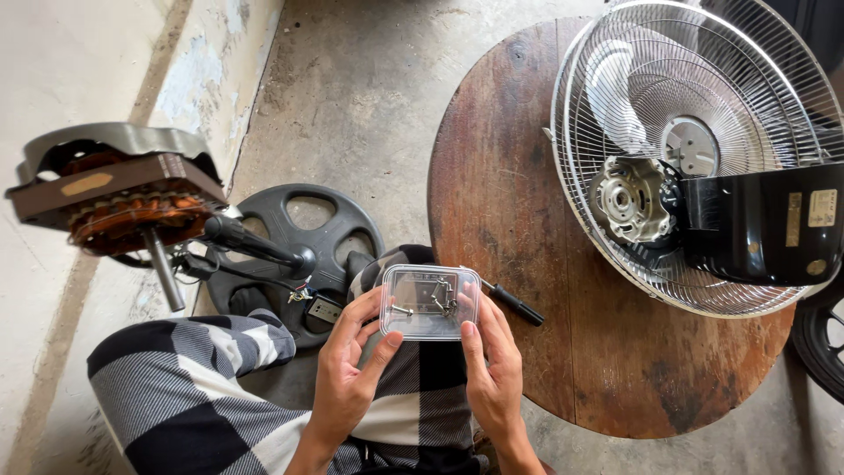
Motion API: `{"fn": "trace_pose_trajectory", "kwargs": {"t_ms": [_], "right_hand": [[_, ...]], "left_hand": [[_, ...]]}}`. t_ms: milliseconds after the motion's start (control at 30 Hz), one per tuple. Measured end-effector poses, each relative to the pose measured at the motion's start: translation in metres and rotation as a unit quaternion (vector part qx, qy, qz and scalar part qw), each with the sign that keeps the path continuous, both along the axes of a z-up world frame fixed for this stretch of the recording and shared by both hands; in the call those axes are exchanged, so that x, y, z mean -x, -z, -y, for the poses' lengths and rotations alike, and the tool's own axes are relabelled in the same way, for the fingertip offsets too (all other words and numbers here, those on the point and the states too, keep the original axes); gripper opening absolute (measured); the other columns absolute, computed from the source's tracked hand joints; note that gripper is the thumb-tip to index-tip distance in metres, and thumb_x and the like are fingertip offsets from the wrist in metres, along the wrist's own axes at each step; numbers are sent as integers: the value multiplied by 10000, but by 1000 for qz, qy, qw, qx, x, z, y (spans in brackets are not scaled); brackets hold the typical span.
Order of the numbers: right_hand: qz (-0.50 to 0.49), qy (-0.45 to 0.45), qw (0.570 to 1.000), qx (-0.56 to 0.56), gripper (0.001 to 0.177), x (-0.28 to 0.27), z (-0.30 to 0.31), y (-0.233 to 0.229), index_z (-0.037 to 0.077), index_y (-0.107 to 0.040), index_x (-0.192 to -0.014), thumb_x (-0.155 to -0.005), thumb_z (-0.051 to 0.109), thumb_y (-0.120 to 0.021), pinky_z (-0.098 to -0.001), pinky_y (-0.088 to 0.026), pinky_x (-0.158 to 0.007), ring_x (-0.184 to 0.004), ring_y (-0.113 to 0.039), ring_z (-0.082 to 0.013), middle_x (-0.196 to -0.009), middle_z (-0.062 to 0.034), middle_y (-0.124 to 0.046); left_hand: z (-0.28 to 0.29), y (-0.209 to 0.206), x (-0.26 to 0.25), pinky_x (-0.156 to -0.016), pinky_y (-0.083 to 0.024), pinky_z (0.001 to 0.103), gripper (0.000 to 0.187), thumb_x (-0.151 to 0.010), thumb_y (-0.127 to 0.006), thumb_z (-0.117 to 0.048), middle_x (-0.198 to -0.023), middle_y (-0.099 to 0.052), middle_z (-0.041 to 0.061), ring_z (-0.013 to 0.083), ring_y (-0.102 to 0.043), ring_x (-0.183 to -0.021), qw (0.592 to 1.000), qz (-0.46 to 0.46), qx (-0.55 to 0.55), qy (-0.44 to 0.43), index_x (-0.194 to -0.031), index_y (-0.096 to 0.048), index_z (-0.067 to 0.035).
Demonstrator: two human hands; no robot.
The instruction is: The person sits on the floor and reassembles an electric fan motor. They attach a metal housing to the motor, insert and tighten screws with a screwdriver, and handle small parts from a plastic container.
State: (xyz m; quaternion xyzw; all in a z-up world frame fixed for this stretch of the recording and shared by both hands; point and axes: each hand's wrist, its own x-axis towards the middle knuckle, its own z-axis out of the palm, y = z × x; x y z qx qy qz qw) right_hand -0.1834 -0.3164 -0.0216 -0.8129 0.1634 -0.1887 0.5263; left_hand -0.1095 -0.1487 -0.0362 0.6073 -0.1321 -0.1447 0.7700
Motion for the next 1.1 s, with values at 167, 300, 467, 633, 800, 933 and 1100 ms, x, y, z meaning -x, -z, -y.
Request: {"fn": "trace_pose_trajectory", "kwargs": {"t_ms": [167, 300, 467, 633, 800, 933, 1100], "right_hand": [[18, 43, 991, -123, 537, 4, 12, 3, -39, -405, -1507, -1002, 65, -558, -380, -451, -1126, -1397, -524, -282, -1511, -201, -529], [42, 70, 990, -115, 568, 11, 23, 0, -49, -367, -1486, -981, 49, -608, -396, -430, -1141, -1429, -492, -296, -1506, -211, -529], [59, 97, 988, -105, 539, 12, 42, -1, -45, -413, -1487, -993, 51, -605, -398, -448, -1162, -1398, -535, -284, -1498, -208, -540], [60, 126, 986, -88, 525, 14, 57, -3, -30, -443, -1513, -1013, 51, -583, -370, -481, -1120, -1319, -587, -249, -1429, -167, -582], [57, 137, 987, -55, 525, 11, 69, -4, -1, -456, -1511, -1005, 46, -585, -351, -517, -1062, -1272, -601, -227, -1407, -139, -568], [36, 144, 989, -16, 533, 9, 74, -1, 12, -467, -1513, -999, 50, -603, -346, -527, -1032, -1269, -599, -224, -1399, -153, -583], [-8, 150, 989, -4, 559, 9, 78, 3, 30, -460, -1520, -989, 97, -621, -335, -550, -990, -1183, -643, -211, -1375, -146, -601]], "left_hand": [[22, -11, -5, -1109, -496, 400, 563, -924, -715, -122, -1440, -580, 156, 240, -589, -1325, 998, 33, -53, 23, -1430, -520, 25], [44, -16, -11, -1123, -500, 397, 521, -949, -705, -133, -1450, -568, 160, 245, -593, -1325, 997, 53, -39, 37, -1418, -542, 26], [70, -22, -19, -1087, -495, 362, 492, -939, -712, -162, -1401, -635, 140, 238, -630, -1293, 985, 114, -125, 34, -1390, -591, -9], [91, -23, -33, -1083, -456, 375, 512, -942, -718, -211, -1372, -660, 147, 273, -619, -1276, 965, 192, -175, 45, -1405, -592, -32], [107, -20, -44, -1069, -360, 383, 516, -922, -721, -303, -1337, -663, 151, 257, -575, -1257, 931, 248, -262, 50, -1379, -631, -82], [112, -15, -48, -1079, -276, 382, 515, -929, -697, -350, -1344, -663, 140, 214, -550, -1258, 911, 275, -303, 59, -1378, -637, -103], [116, -8, -51, -1091, -240, 421, 522, -947, -682, -337, -1309, -676, 124, 216, -529, -1334, 900, 293, -312, 79, -1399, -614, -86]]}}
